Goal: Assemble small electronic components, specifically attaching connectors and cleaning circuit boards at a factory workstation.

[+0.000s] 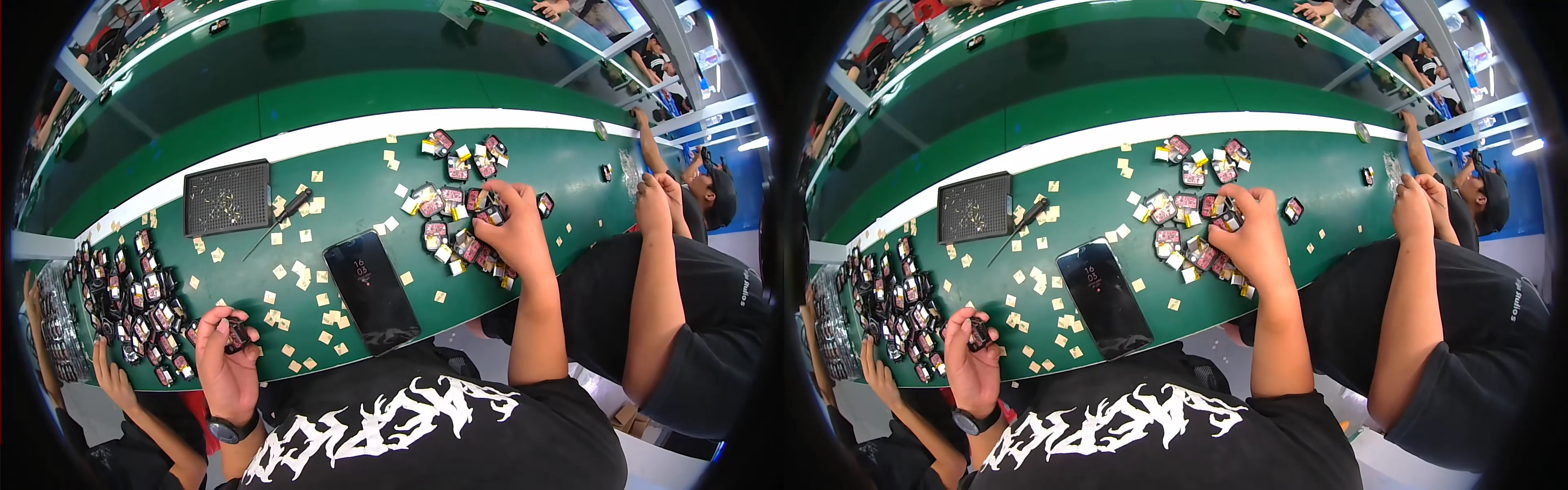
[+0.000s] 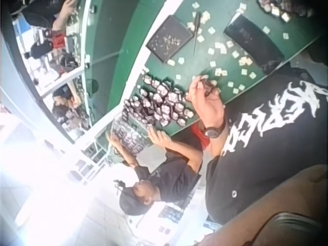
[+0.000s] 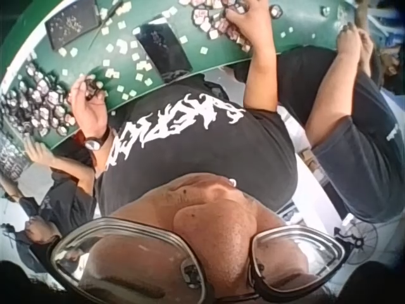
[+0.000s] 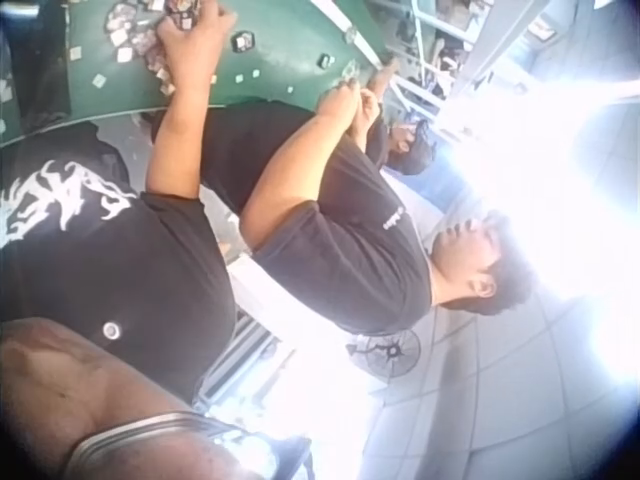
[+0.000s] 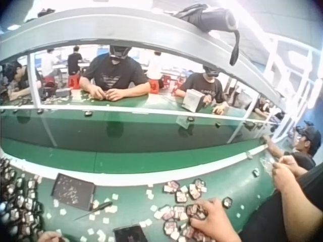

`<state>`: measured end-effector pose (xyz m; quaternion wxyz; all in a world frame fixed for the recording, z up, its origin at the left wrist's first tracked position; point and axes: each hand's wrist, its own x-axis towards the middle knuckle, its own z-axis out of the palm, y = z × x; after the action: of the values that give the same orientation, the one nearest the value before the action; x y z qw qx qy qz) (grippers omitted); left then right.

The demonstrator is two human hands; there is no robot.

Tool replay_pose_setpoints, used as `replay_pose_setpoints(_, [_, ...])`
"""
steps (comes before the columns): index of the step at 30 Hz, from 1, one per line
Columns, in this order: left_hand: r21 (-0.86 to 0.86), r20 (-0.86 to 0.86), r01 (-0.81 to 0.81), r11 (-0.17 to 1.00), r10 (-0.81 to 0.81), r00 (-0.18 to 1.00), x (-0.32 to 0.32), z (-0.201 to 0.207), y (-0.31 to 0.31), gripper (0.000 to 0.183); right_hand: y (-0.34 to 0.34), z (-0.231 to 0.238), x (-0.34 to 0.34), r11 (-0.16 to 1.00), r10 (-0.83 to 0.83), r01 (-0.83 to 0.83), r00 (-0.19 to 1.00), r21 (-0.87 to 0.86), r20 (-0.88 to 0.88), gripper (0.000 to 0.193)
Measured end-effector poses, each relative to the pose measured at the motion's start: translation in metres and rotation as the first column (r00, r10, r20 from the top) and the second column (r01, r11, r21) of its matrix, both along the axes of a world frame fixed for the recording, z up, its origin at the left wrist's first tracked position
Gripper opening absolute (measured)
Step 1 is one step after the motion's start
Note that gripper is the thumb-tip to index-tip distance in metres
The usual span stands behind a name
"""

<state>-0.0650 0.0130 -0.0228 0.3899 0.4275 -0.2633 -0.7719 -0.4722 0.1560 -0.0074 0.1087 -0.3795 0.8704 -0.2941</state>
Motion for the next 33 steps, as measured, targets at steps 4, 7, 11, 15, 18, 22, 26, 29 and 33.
replay_pose_setpoints(4, [0.006,-0.013,0.025,1.000,-0.025,1.000,0.001,-0.003,0.001,0.021,-0.006,0.002,-0.002,1.000,0.018,-0.017,0.998,-0.015,0.065,0.048])
replay_pose_setpoints(7, [0.006,0.004,0.048,0.999,-0.048,0.999,-0.007,0.001,0.005,0.022,-0.004,0.004,-0.006,1.000,0.022,-0.022,0.998,-0.008,0.060,0.045])
replay_pose_setpoints(11, [0.008,-0.079,0.130,0.991,-0.129,0.988,-0.029,0.016,0.012,0.026,0.001,0.005,-0.018,0.999,0.017,-0.008,0.977,-0.046,0.211,0.038])
replay_pose_setpoints(15, [0.035,-0.239,0.293,0.955,-0.277,0.931,-0.058,0.020,0.012,0.036,0.003,0.010,-0.028,0.994,-0.027,0.078,0.871,-0.082,0.491,0.032])
replay_pose_setpoints(18, [0.018,-0.315,0.413,0.910,-0.387,0.867,-0.084,0.027,0.015,0.047,0.007,0.015,-0.031,0.983,0.009,0.092,0.839,-0.158,0.544,0.034])
replay_pose_setpoints(22, [0.081,-0.413,0.487,0.870,-0.416,0.811,-0.126,0.033,0.023,0.051,0.001,0.049,0.000,0.983,0.150,-0.050,0.779,-0.179,0.608,0.033])
replay_pose_setpoints(26, [0.148,-0.524,0.516,0.844,-0.376,0.765,-0.153,0.029,0.025,0.053,-0.023,0.052,0.061,0.740,0.647,-0.555,0.741,-0.379,0.180,0.040])
replay_pose_setpoints(29, [0.374,-0.518,0.429,0.823,-0.198,0.832,-0.153,0.031,0.030,0.052,-0.032,0.056,0.100,0.693,0.714,-0.622,0.662,-0.364,0.228,0.041])
replay_pose_setpoints(33, [0.308,-0.714,0.442,0.842,-0.102,0.693,-0.130,-0.004,0.028,0.045,-0.030,0.063,0.111,0.688,0.721,-0.695,0.688,-0.206,0.084,0.045])
